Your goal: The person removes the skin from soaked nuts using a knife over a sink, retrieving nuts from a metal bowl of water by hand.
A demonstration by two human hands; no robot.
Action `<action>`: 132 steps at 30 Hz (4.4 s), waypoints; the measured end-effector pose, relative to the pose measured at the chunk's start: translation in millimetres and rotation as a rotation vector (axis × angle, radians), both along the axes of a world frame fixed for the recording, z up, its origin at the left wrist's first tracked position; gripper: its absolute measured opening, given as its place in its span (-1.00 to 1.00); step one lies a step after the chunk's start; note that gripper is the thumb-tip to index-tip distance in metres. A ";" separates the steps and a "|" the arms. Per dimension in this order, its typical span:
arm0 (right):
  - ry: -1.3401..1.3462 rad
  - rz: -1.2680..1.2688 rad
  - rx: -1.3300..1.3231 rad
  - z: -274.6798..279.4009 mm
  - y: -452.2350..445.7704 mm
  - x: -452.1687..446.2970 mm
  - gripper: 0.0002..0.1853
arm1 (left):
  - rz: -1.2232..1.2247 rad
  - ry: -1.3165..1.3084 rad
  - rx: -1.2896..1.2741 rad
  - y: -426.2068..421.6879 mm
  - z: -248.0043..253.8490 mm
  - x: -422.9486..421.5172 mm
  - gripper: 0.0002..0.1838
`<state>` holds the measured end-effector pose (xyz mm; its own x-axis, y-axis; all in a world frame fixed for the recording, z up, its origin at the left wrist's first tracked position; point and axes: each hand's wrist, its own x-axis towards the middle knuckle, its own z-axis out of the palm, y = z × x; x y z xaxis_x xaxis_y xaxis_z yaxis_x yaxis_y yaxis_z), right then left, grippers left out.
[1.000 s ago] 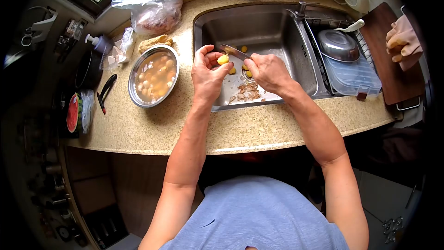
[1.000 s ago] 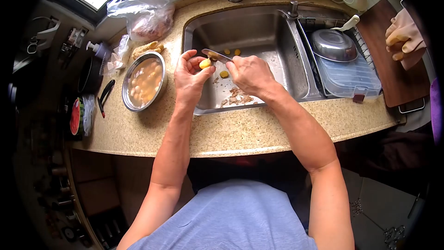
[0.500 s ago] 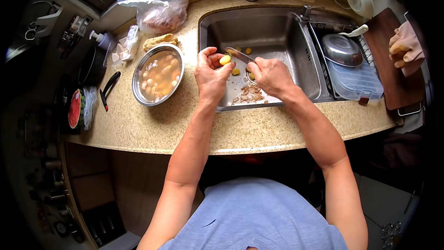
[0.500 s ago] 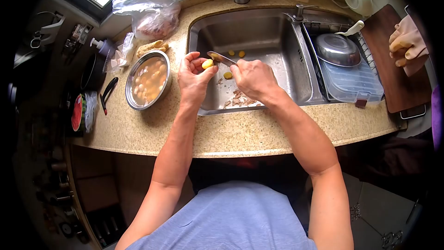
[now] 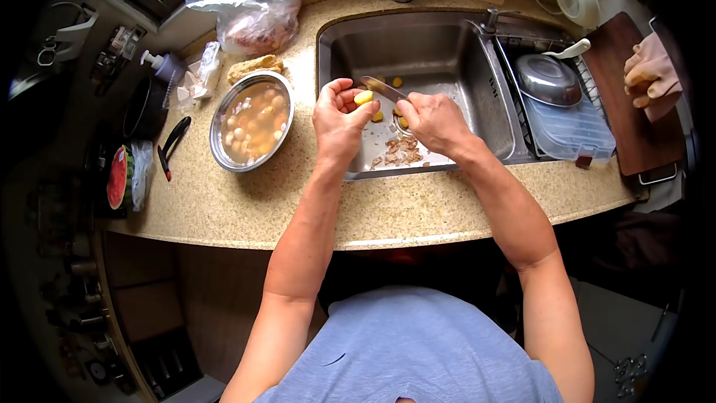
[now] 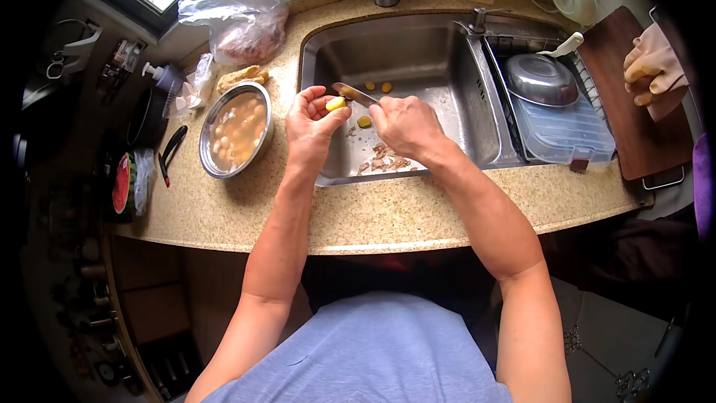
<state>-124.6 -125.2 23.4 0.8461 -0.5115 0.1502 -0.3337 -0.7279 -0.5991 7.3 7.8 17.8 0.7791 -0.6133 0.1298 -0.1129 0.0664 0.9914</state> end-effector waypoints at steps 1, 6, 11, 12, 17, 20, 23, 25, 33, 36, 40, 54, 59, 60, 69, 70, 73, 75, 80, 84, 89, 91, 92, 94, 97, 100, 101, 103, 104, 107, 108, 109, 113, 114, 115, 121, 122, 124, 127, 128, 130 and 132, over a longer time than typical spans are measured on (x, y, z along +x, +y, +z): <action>0.001 -0.004 0.000 0.3 -0.9 -0.1 -0.60 | -0.016 0.043 -0.044 0.2 2.5 -2.0 -0.41; -0.116 0.061 0.209 7.5 3.6 -1.6 -0.61 | -0.077 0.121 -0.072 -0.8 4.9 -3.0 -0.46; -0.067 0.021 0.119 2.7 -3.6 -1.4 -0.64 | -0.166 0.213 -0.080 3.2 7.8 0.0 -0.49; -0.110 0.024 0.169 3.7 -2.9 -1.7 -0.63 | -0.170 0.211 -0.079 3.0 7.9 0.2 -0.49; -0.184 0.110 0.266 7.4 -1.8 -2.4 -0.62 | -0.243 0.325 -0.167 4.7 4.2 3.7 -0.51; -0.188 0.052 0.160 -3.4 -7.8 1.3 -0.65 | -0.275 0.385 -0.210 6.2 5.8 3.6 -0.54; -0.297 0.044 0.514 4.9 -6.9 0.5 -0.71 | -0.278 0.355 -0.187 3.6 5.4 0.4 -0.57; -0.358 0.082 0.520 9.5 -3.5 -0.8 -0.74 | -0.297 0.284 -0.159 2.5 3.9 -1.9 -0.59; -0.320 -0.033 0.427 11.7 -3.1 -2.3 -0.76 | -0.376 0.239 -0.097 2.1 2.9 -6.7 -0.74; -0.301 -0.104 0.381 2.4 -11.4 0.7 -0.78 | -0.404 0.378 -0.174 0.5 6.6 -7.5 -0.74; -0.298 -0.132 0.361 -0.6 -13.0 0.6 -0.77 | -0.361 0.610 -0.296 1.5 6.0 0.6 -0.70; -0.284 0.080 0.141 13.7 7.0 -3.1 -0.70 | -0.383 0.630 -0.409 -2.9 -11.7 4.8 -0.69; -0.291 0.079 0.045 7.0 5.2 -1.9 -0.70 | -0.328 0.552 -0.384 -3.0 -7.2 1.6 -0.72; -0.237 0.040 0.027 6.4 3.5 -1.9 -0.70 | -0.313 0.531 -0.385 -2.7 -6.4 1.6 -0.73; -0.267 0.058 -0.017 9.5 5.2 -3.8 -0.68 | -0.330 0.543 -0.391 0.8 -9.4 6.0 -0.74; -0.238 0.033 -0.016 9.0 4.7 -3.7 -0.68 | -0.331 0.543 -0.389 0.7 -8.1 4.8 -0.74; -0.244 0.004 0.018 10.5 0.9 -4.1 -0.67 | -0.306 0.556 -0.359 -2.0 -4.6 2.3 -0.76; -0.265 0.042 0.038 15.2 2.5 -6.1 -0.67 | -0.311 0.566 -0.391 -1.5 -6.8 2.4 -0.76; -0.218 0.103 -0.129 15.4 0.1 -5.8 -0.66 | -0.352 0.529 -0.366 0.8 -11.1 6.2 -0.75; -0.233 0.075 0.085 14.7 0.0 -6.5 -0.65 | -0.371 0.557 -0.352 3.0 -9.5 5.7 -0.74; -0.173 0.022 0.121 11.2 -2.5 -4.8 -0.65 | -0.396 0.533 -0.337 2.2 -5.5 5.8 -0.71; -0.218 0.020 0.183 15.8 -0.2 -4.2 -0.66 | -0.391 0.541 -0.324 2.8 -5.7 8.4 -0.70; -0.217 0.024 0.183 14.8 2.2 -4.2 -0.66 | -0.400 0.554 -0.359 2.6 -10.4 10.0 -0.70; -0.252 0.082 0.165 9.3 6.6 -3.7 -0.67 | -0.409 0.568 -0.396 1.5 -11.1 10.4 -0.71; -0.179 0.014 0.178 6.2 5.6 -1.8 -0.66 | -0.378 0.564 -0.332 1.1 -7.6 7.9 -0.73; -0.173 0.041 0.219 10.3 6.9 -2.5 -0.65 | -0.365 0.578 -0.329 1.0 -7.5 7.6 -0.73; -0.178 0.084 0.235 10.9 7.6 -2.8 -0.65 | -0.379 0.585 -0.343 1.1 -12.4 10.7 -0.74; -0.170 0.036 0.204 4.4 6.2 -0.1 -0.65 | -0.388 0.599 -0.361 1.6 -9.8 8.4 -0.74; -0.166 -0.013 0.172 2.1 5.7 0.6 -0.65 | -0.370 0.603 -0.339 1.7 -8.2 7.2 -0.74; -0.198 0.004 0.178 8.1 6.1 -1.5 -0.66 | -0.338 0.645 -0.324 1.3 -1.2 5.8 -0.75; -0.229 0.022 0.187 9.1 7.4 -1.5 -0.67 | -0.322 0.684 -0.330 2.0 -1.0 6.2 -0.76; -0.227 0.027 0.186 7.2 8.6 -1.0 -0.67 | -0.317 0.684 -0.333 2.4 -5.2 8.3 -0.76; -0.244 0.076 0.021 1.2 5.6 -0.9 -0.69 | -0.335 0.706 -0.353 3.1 -6.4 8.0 -0.77; -0.212 0.034 -0.024 1.2 4.7 -0.8 -0.70 | -0.316 0.705 -0.313 3.5 -2.8 6.1 -0.77; -0.211 0.035 -0.024 1.8 5.8 -1.5 -0.70 | -0.315 0.705 -0.313 3.7 -4.7 6.2 -0.77; -0.258 0.123 -0.001 -2.8 5.2 -0.4 -0.67 | -0.368 0.692 -0.331 3.4 -11.4 10.4 -0.75; -0.204 0.041 0.005 -3.4 2.0 0.2 -0.66 | -0.354 0.701 -0.313 2.8 -10.5 10.6 -0.74; -0.153 -0.044 0.012 0.6 1.6 0.3 -0.65 | -0.344 0.706 -0.293 2.0 -2.4 7.4 -0.73; -0.219 -0.020 0.129 6.6 4.5 -1.1 -0.65 | -0.285 0.710 -0.313 2.4 1.3 4.2 -0.72; -0.236 -0.004 0.101 5.3 5.5 -0.9 -0.66 | -0.321 0.733 -0.342 3.9 -3.8 8.6 -0.73; -0.251 0.014 0.071 6.1 7.0 -0.8 -0.67 | -0.356 0.755 -0.375 4.4 -7.3 11.8 -0.72; -0.285 0.017 0.148 9.4 8.2 -1.2 -0.68 | -0.375 0.779 -0.433 3.6 -9.2 12.4 -0.70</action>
